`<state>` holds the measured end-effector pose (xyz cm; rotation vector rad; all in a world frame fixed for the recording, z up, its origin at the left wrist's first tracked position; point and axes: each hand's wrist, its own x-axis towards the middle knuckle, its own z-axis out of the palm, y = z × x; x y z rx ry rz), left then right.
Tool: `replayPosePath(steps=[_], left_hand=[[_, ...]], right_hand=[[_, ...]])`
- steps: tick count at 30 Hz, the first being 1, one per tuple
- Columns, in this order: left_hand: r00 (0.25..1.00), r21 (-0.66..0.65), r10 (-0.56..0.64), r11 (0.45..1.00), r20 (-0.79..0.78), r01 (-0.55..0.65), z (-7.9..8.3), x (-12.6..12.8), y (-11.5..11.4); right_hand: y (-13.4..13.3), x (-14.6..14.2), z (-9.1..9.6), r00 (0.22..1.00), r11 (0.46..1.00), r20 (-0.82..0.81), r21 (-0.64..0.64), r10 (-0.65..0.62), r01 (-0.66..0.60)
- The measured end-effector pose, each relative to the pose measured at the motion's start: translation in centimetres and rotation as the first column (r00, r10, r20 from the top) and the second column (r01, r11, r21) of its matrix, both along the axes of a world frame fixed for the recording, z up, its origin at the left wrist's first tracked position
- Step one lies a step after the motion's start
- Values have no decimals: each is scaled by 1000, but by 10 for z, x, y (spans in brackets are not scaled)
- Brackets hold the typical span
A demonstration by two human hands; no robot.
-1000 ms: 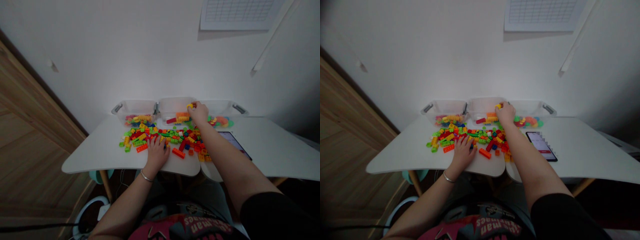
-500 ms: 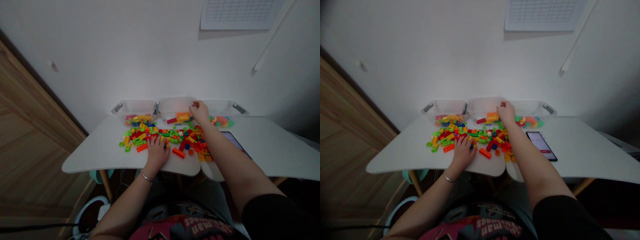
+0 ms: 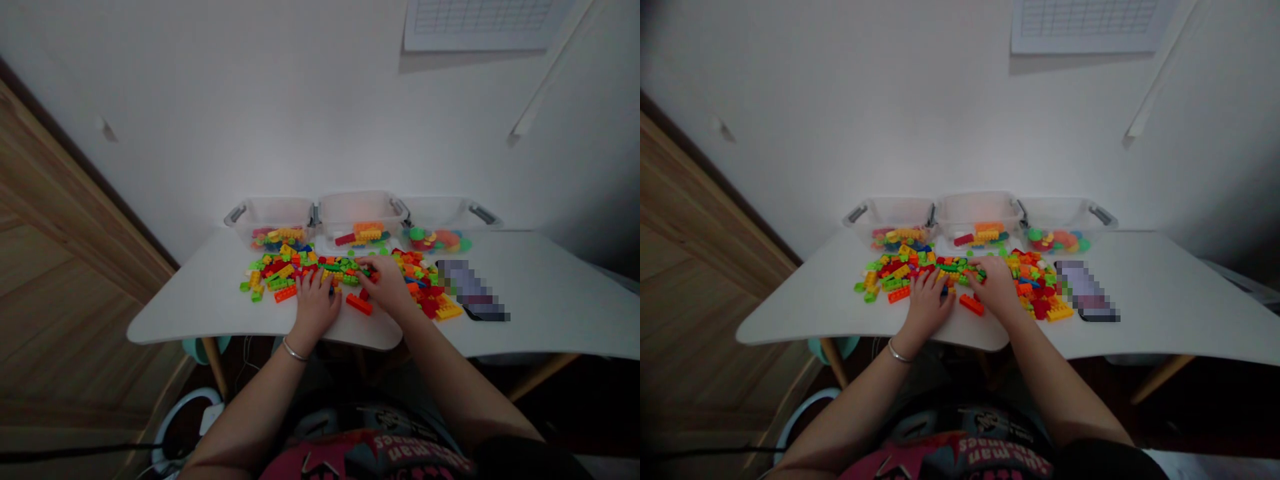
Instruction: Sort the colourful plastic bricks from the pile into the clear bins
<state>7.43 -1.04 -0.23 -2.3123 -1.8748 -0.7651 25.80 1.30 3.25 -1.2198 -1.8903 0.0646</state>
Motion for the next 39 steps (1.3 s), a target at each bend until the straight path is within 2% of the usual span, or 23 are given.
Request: replayPosePath(steps=[5,11,17,22,25,29,35,39], left_hand=[[1000,2,4,1000,-9,-4,0,0,0],[1000,-6,4,1000,-22,-4,0,0,0],[1000,12,6,1000,-10,-6,0,0,-1],[1000,34,-9,999,18,8,-2,-1,0],[996,51,-62,997,67,58,1,-4,-1],[974,96,-191,979,125,179,5,-8,-3],[917,104,-357,934,178,343,7,-9,-3],[891,110,-394,919,225,378,7,-10,-3]], right_hand=[[-25,1,-16,977,997,201,-43,78,-70],[-31,7,-28,942,998,329,-16,62,-60],[-30,4,-33,940,999,338,0,44,-46],[-28,5,-35,965,998,255,-15,58,-56],[-26,6,-34,981,1000,192,-3,4,-3],[-27,4,-31,975,997,216,64,-50,37],[-30,-3,-29,954,985,300,163,-3,-48],[-32,-5,-31,955,981,297,183,15,-72]])
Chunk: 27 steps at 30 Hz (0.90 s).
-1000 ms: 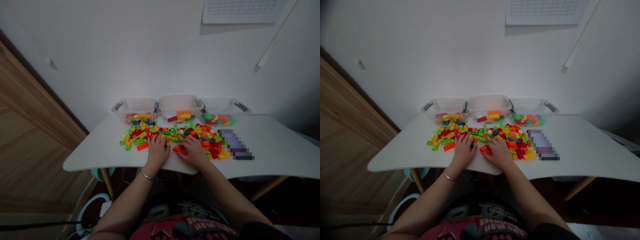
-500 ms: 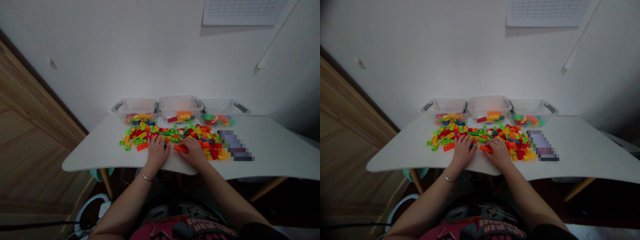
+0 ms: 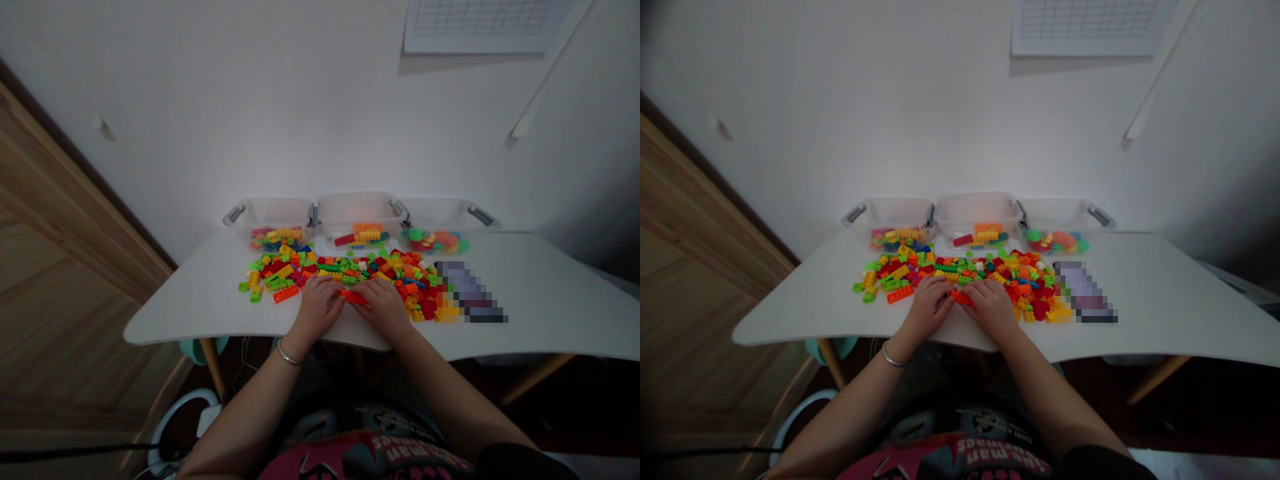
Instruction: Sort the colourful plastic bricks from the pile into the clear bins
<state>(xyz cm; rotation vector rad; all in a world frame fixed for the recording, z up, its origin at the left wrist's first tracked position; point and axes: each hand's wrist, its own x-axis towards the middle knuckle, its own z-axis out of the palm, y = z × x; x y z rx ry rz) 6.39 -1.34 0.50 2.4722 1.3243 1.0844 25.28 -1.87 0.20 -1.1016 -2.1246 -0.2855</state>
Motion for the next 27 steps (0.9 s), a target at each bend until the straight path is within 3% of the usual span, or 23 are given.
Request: replayPosePath(steps=[8,15,21,27], left_hand=[[995,23,31,999,91,-33,-7,-3,3],[995,-21,79,997,55,-78,-9,-3,5],[975,-31,193,980,-109,-198,-7,4,4],[926,53,259,966,-275,-255,-8,10,-1]], right_hand=[[-4,3,5,993,992,-108,-126,-37,24],[0,7,3,986,975,-156,-221,-50,14],[11,13,-2,966,971,-232,-229,-114,60],[32,25,19,905,973,-374,-180,-202,143]])
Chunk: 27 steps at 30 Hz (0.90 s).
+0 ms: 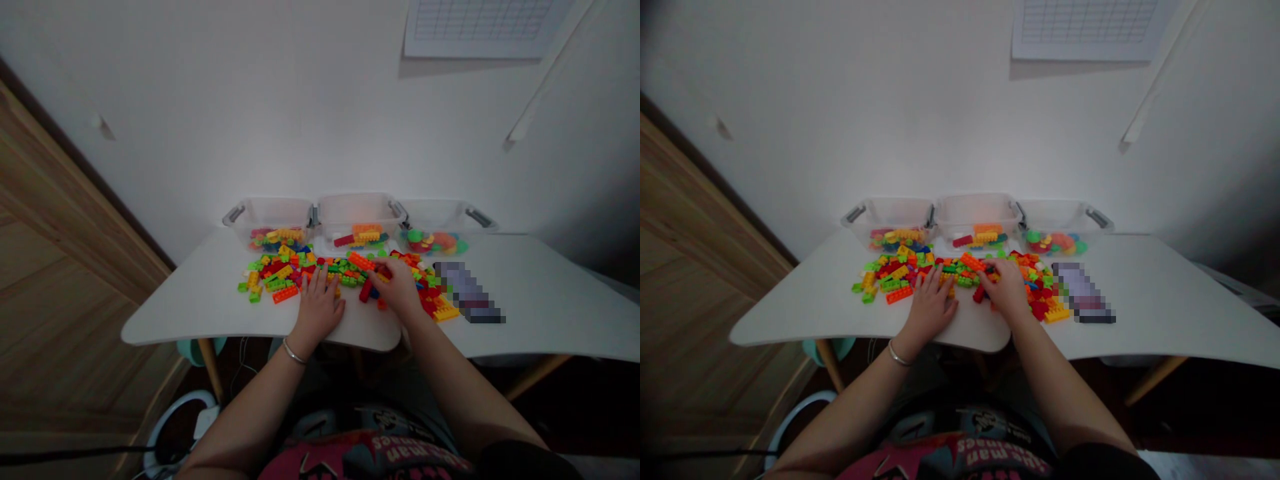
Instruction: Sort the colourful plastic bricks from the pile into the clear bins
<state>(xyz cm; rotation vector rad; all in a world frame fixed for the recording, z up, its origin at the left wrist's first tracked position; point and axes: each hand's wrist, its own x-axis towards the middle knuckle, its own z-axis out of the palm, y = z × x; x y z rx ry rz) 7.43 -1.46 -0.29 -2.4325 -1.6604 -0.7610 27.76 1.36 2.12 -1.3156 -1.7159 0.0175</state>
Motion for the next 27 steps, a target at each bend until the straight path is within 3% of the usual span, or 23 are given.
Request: replayPosePath(steps=[4,8,12,18,22,27], left_hand=[[999,-27,29,999,-17,-30,1,0,-2],[999,-44,26,999,-19,-27,2,-1,-1],[1000,-64,23,998,-17,-24,3,-1,-1],[1000,-63,18,998,-15,-19,4,-1,-1],[1000,-52,15,999,-10,-16,3,-1,0],[1000,-42,12,999,0,-12,1,-1,1]], right_hand=[[27,10,14,975,990,-182,28,-130,137],[59,16,30,948,985,-280,34,-153,169],[86,15,51,961,972,-192,82,-202,220],[111,8,67,988,988,62,66,-143,139],[123,5,66,972,972,55,-26,-230,232],[130,7,67,973,970,50,-90,-223,227]])
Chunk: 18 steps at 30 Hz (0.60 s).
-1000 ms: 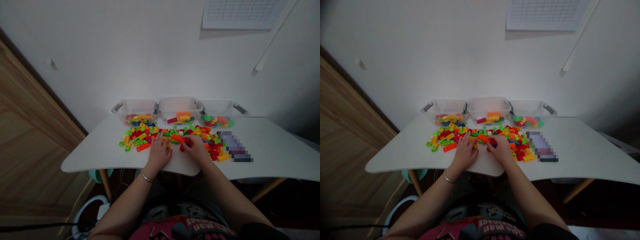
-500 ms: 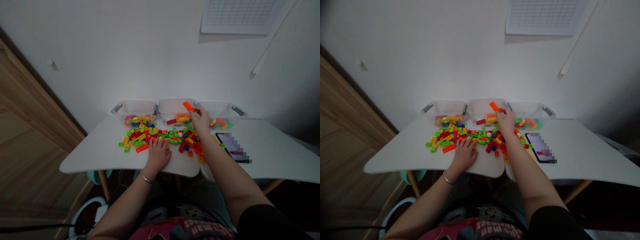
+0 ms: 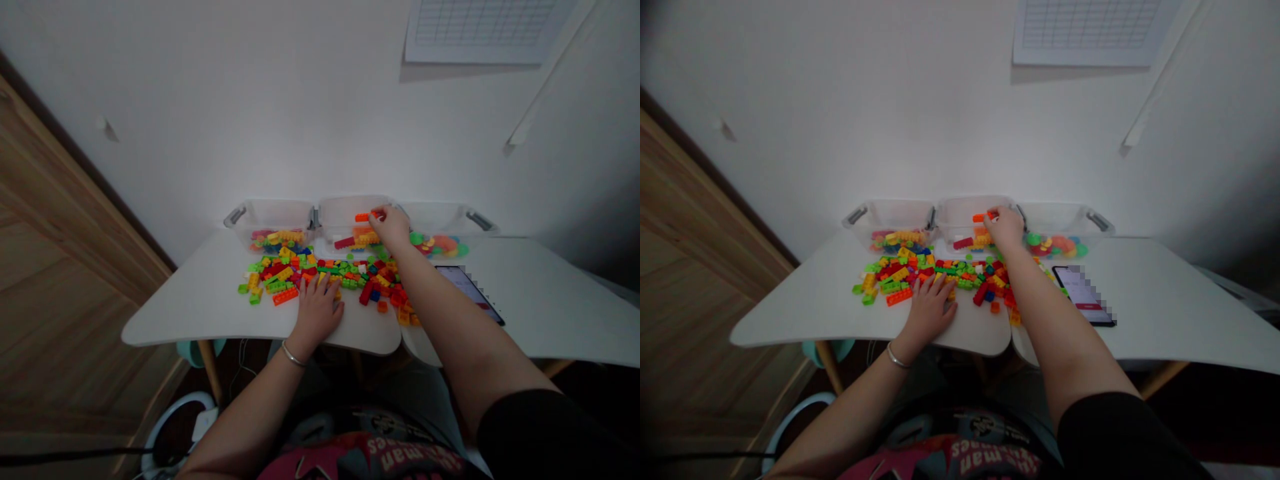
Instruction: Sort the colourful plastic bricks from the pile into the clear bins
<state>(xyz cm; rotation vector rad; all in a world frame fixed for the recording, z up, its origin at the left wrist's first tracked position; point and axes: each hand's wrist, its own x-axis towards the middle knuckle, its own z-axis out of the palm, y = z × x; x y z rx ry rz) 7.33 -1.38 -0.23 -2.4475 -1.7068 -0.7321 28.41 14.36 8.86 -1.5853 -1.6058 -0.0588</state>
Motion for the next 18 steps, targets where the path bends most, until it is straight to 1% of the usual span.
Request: replayPosePath(steps=[6,12,15,18], left_hand=[[1000,-15,2,1000,-7,-2,2,0,0],[1000,-6,6,1000,5,-6,2,0,0],[1000,-2,4,1000,6,-4,1,0,0],[1000,-5,4,1000,4,-4,1,-1,0]], right_hand=[[1,1,1,1000,1000,-18,-28,1,-2],[2,7,0,992,993,-42,9,120,-120],[-7,14,-1,981,980,-32,63,192,-189],[-28,18,-4,980,967,-1,157,201,-198]])
